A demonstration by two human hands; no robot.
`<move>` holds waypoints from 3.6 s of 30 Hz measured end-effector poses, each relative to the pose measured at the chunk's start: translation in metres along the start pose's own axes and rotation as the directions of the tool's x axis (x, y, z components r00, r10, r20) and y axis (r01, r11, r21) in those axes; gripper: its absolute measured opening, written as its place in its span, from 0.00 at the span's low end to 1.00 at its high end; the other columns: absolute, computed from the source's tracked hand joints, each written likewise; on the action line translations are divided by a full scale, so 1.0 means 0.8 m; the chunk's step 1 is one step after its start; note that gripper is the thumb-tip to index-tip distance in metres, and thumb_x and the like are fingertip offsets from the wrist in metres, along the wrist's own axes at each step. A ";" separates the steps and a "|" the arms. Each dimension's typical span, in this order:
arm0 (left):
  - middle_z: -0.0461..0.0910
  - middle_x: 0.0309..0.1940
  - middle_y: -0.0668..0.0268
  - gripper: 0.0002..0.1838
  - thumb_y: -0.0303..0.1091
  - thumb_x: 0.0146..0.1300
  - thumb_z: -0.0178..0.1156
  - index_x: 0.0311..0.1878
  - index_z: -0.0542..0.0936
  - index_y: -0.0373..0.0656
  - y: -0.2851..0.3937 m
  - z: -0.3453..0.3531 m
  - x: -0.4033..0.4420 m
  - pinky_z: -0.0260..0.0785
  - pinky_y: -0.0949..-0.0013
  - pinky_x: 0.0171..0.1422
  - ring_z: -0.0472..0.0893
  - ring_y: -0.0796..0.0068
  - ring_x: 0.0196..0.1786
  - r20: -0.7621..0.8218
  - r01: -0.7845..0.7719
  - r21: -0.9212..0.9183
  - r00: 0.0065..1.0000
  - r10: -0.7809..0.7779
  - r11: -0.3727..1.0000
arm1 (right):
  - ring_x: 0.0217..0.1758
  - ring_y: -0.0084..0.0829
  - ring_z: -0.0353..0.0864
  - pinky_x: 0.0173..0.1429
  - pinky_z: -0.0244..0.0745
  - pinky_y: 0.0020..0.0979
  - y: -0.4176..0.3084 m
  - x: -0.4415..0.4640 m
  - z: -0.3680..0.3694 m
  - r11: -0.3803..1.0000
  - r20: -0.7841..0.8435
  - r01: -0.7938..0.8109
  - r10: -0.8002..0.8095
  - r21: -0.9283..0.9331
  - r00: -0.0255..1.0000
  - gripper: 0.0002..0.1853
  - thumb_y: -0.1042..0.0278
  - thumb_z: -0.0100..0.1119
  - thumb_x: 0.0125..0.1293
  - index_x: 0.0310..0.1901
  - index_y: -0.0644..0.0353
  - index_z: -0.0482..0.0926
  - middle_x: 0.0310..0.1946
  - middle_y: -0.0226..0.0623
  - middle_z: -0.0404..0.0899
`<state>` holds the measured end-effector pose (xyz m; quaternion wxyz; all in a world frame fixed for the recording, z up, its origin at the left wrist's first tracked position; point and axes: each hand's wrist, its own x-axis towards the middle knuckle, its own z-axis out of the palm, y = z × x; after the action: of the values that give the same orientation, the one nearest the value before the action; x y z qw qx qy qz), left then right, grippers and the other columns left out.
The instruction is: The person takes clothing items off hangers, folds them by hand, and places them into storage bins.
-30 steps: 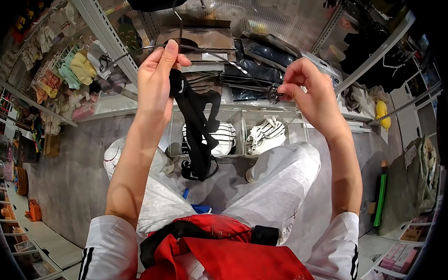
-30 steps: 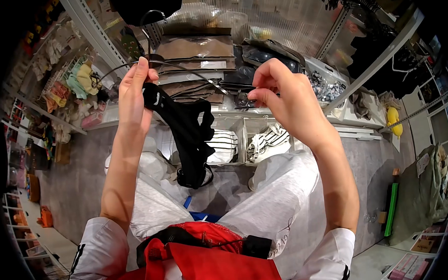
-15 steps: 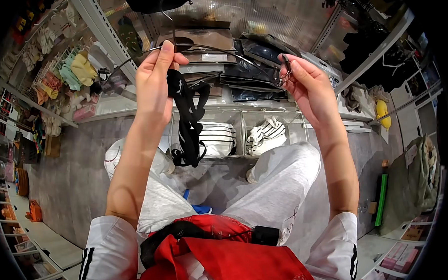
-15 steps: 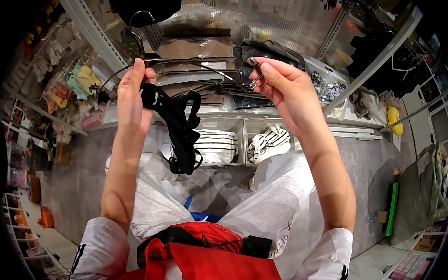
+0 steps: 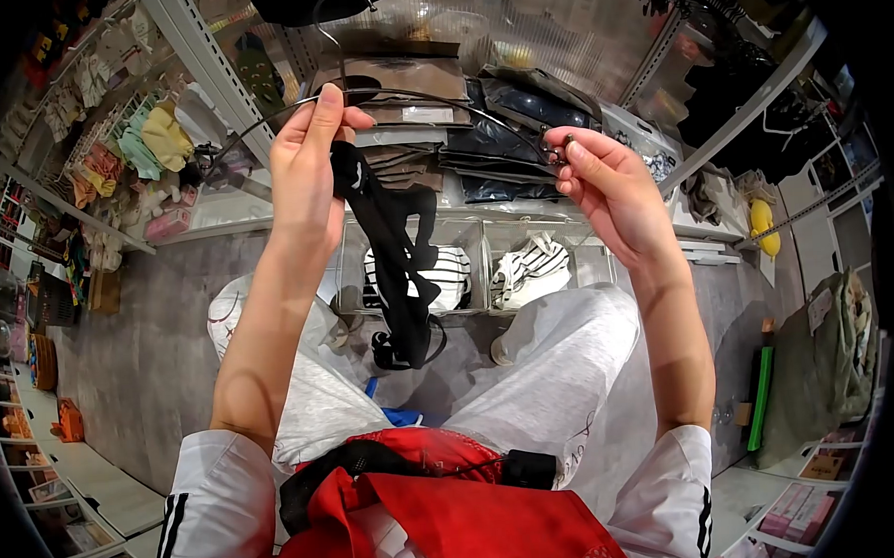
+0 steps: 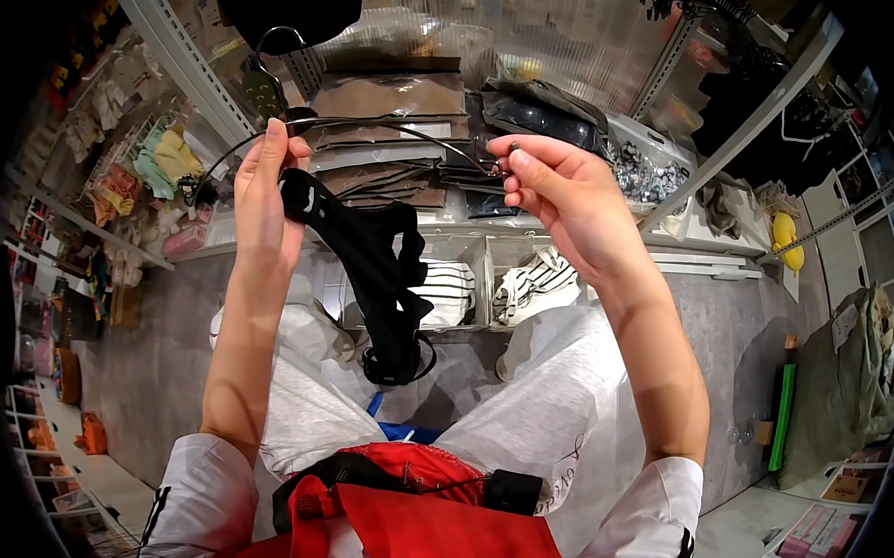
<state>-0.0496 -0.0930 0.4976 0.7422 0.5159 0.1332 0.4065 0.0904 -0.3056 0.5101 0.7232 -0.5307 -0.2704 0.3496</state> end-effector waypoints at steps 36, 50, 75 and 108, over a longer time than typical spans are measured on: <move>0.74 0.22 0.73 0.16 0.43 0.63 0.55 0.30 0.78 0.38 0.003 -0.005 -0.018 0.52 0.84 0.23 0.60 0.91 0.22 0.192 0.106 -0.144 0.978 -0.077 0.984 | 0.39 0.22 0.76 0.44 0.71 0.19 -0.034 0.011 -0.007 0.955 -0.057 0.283 -0.288 -0.090 0.956 0.13 0.71 0.59 0.59 0.45 0.68 0.75 0.38 0.37 0.78; 0.75 0.21 0.72 0.16 0.43 0.62 0.57 0.27 0.79 0.39 0.019 -0.020 0.004 0.51 0.83 0.23 0.61 0.91 0.22 0.134 0.026 0.082 0.990 -0.037 0.996 | 0.30 0.20 0.74 0.38 0.70 0.23 -0.056 -0.011 0.021 0.576 0.241 0.325 -0.219 -0.750 0.945 0.12 0.79 0.64 0.49 0.38 0.66 0.77 0.24 0.32 0.79; 0.80 0.27 0.66 0.17 0.42 0.63 0.55 0.28 0.80 0.38 0.029 -0.027 0.001 0.60 0.80 0.41 0.70 0.85 0.31 0.199 0.014 0.252 0.978 -0.066 0.968 | 0.29 0.36 0.78 0.36 0.72 0.30 -0.035 -0.005 0.040 0.345 0.434 0.463 -0.161 -0.817 0.886 0.09 0.79 0.57 0.50 0.36 0.68 0.76 0.24 0.42 0.79; 0.57 0.17 0.75 0.17 0.45 0.67 0.36 0.34 0.69 0.43 0.016 0.013 -0.038 0.49 0.78 0.22 0.58 0.81 0.20 0.750 0.806 -0.252 0.512 -0.419 0.536 | 0.18 0.23 0.67 0.23 0.60 0.24 0.005 0.021 0.023 0.110 0.336 0.583 -0.726 -0.805 0.600 0.07 0.70 0.56 0.61 0.29 0.64 0.77 0.16 0.32 0.70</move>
<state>-0.0682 -0.1206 0.5065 0.9564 0.2770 -0.0584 -0.0723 0.0859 -0.2807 0.5122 0.4444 -0.6610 -0.5580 -0.2329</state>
